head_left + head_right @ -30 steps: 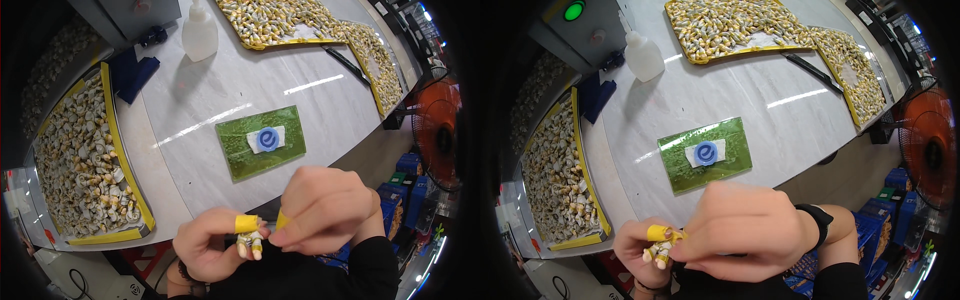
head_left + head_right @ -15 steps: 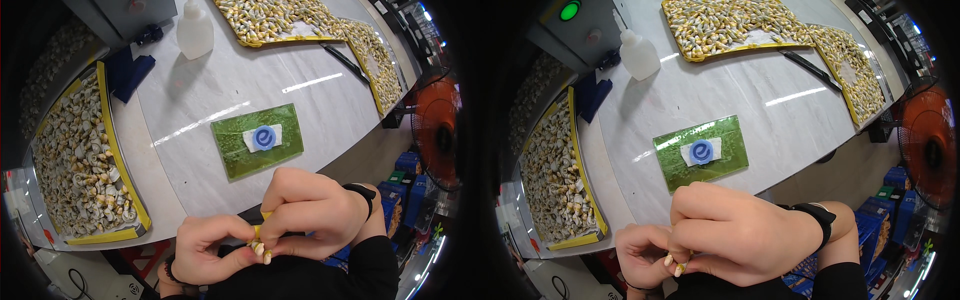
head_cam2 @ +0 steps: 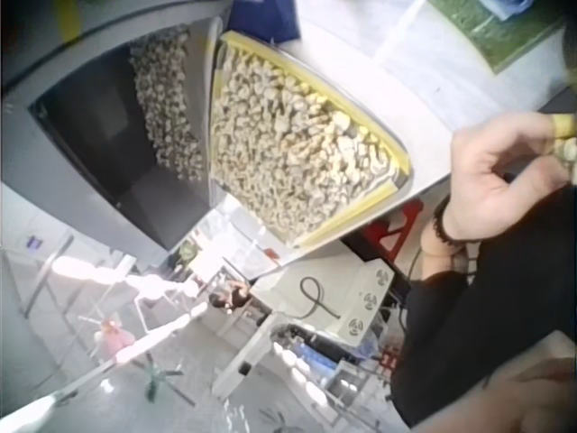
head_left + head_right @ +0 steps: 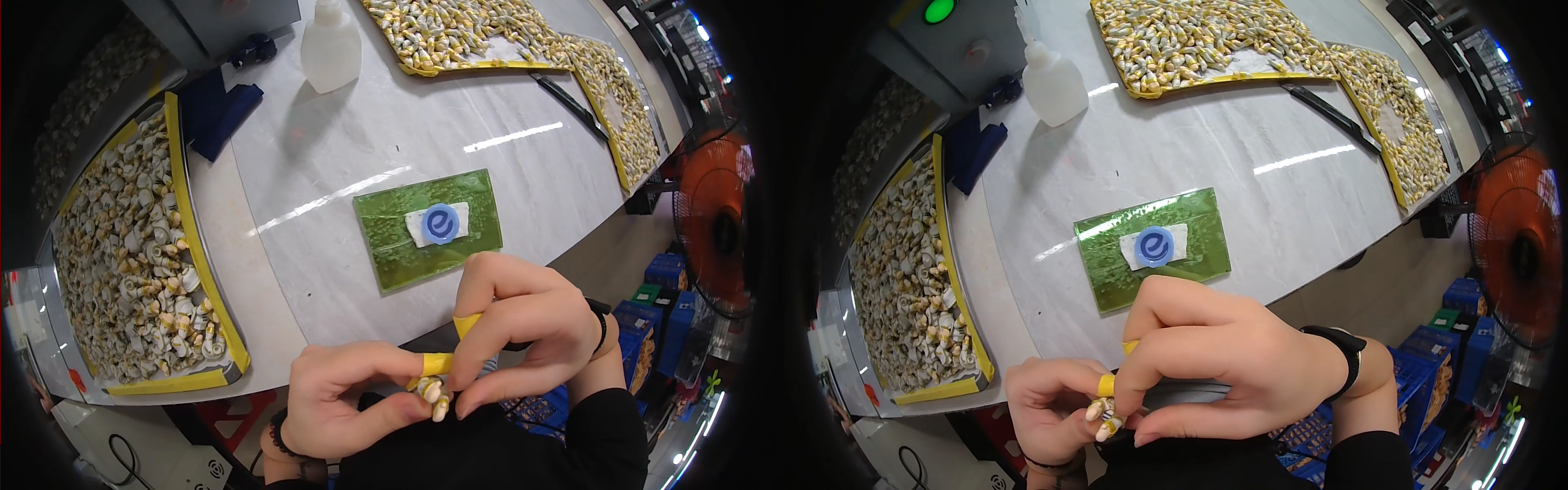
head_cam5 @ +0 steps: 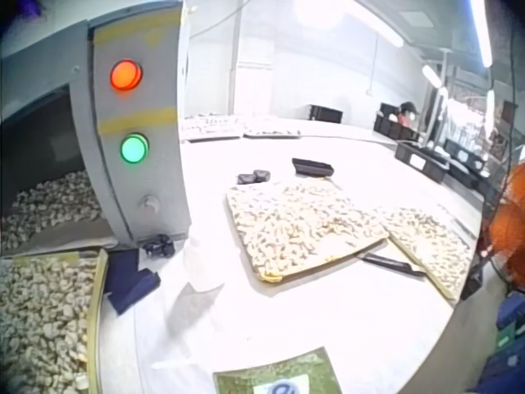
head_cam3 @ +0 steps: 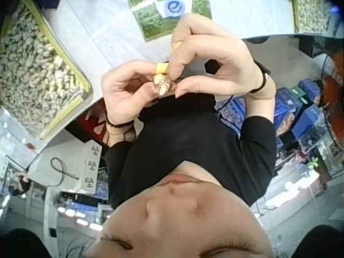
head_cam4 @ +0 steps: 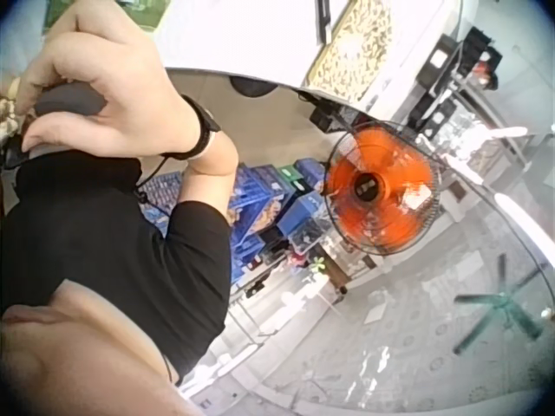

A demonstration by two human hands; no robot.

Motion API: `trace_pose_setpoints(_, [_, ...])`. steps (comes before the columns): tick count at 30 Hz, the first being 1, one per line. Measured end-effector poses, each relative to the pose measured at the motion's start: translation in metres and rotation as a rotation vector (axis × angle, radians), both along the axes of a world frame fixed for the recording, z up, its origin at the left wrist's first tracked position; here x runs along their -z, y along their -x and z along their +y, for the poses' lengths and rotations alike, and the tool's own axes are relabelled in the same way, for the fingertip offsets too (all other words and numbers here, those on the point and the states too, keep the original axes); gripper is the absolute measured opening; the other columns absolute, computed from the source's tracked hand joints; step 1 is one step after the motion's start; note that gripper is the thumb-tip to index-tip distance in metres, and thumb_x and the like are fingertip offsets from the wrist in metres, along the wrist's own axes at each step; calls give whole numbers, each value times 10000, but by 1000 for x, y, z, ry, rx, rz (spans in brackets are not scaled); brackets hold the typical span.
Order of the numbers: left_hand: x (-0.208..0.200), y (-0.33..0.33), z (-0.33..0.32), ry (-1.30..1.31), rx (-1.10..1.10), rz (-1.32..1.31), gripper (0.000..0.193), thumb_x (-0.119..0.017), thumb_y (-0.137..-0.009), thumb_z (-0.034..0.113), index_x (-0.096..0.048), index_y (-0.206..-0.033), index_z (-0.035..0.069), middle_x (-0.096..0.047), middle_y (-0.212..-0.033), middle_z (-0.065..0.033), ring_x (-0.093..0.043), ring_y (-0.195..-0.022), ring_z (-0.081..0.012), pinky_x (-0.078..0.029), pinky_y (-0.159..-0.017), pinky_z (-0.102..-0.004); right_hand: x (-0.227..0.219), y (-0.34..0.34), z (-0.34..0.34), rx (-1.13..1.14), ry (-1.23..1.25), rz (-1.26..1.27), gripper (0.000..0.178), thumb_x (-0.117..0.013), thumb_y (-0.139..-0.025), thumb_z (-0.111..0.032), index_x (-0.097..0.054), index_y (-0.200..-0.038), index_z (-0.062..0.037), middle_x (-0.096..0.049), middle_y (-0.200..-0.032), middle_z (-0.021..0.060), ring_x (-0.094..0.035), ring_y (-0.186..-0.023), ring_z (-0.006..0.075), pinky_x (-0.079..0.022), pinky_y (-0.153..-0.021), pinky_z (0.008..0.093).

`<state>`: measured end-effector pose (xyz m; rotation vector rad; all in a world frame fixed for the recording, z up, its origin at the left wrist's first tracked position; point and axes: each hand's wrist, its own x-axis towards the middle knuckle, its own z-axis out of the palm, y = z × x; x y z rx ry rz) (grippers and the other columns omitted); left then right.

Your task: The person assembles small white spiral-shaped decorative items by hand. They pick up individual pieces from a tray, apply a substance from a small bottle, and attach them to a larger base or other pieces. The person works at a table with multiple trays of these items and a fan in the background.

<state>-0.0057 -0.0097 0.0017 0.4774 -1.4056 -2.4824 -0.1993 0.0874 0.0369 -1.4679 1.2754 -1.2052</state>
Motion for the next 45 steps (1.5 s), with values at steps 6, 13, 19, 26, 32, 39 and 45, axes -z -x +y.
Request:
trace_pose_setpoints(6, [1, 5, 1, 38, 24, 58, 238, -714, -772, 35, -630, -976, -54, -682, -856, -131, -674, -779, -157, -522, -702, -234, 1, -2, 0, -56, 13, -11, 139, -739, -737, -97, -644, -832, -63, -475, -805, 56, -490, -702, 183, -386, -594, 262])
trace_pose_setpoints(13, [-7, 0, -4, 196, 76, 3, 223, -727, -756, 51, -646, -943, -42, -680, -839, -126, -671, -744, -181, -515, -654, -252, 1, -3, -2, -88, 36, 16, 159, -790, -690, -135, -673, -777, -72, -508, -791, 37, -498, -675, 170, -396, -570, 260])
trace_pose_setpoints(19, [-43, -60, -30, 957, -362, -221, 200, -718, -767, 203, -679, -827, 16, -676, -706, -70, -640, -590, -186, -508, -604, -282, -3, 9, 12, 17, 91, 54, 214, -778, -704, -142, -670, -870, -60, -510, -829, 52, -525, -713, 170, -416, -604, 257])
trace_pose_setpoints(26, [-89, -70, -149, 1674, -264, -745, 322, -665, -748, 89, -623, -1049, -17, -646, -912, -148, -609, -862, -209, -460, -781, -318, -1, 13, 29, 203, 94, 119, 209, -814, -638, -113, -686, -794, -60, -515, -777, 45, -515, -649, 139, -398, -563, 242])
trace_pose_setpoints(32, [-69, -8, -320, 1886, -256, -851, 391, -654, -807, 262, -604, -1116, 27, -645, -870, -145, -624, -813, -206, -472, -747, -308, -13, 12, 37, 239, 80, 200, 186, -803, -636, -93, -687, -779, -67, -521, -757, 40, -513, -627, 133, -388, -543, 238])
trace_pose_setpoints(39, [-26, 32, -394, 1838, -128, -1072, 423, -639, -812, 337, -608, -1115, 43, -617, -1089, -165, -596, -998, -292, -464, -848, -366, -12, 24, 70, 426, 26, 284, 193, -801, -602, -88, -686, -757, -69, -519, -722, 30, -505, -611, 121, -371, -531, 232])
trace_pose_setpoints(45, [-89, 1, -325, 1693, -158, -981, 389, -639, -811, 223, -572, -1143, 31, -606, -866, -37, -548, -728, -124, -446, -656, -246, -33, 38, 65, 434, 13, 578, 194, -764, -595, -14, -666, -754, -66, -551, -740, 63, -544, -634, 172, -419, -556, 260])
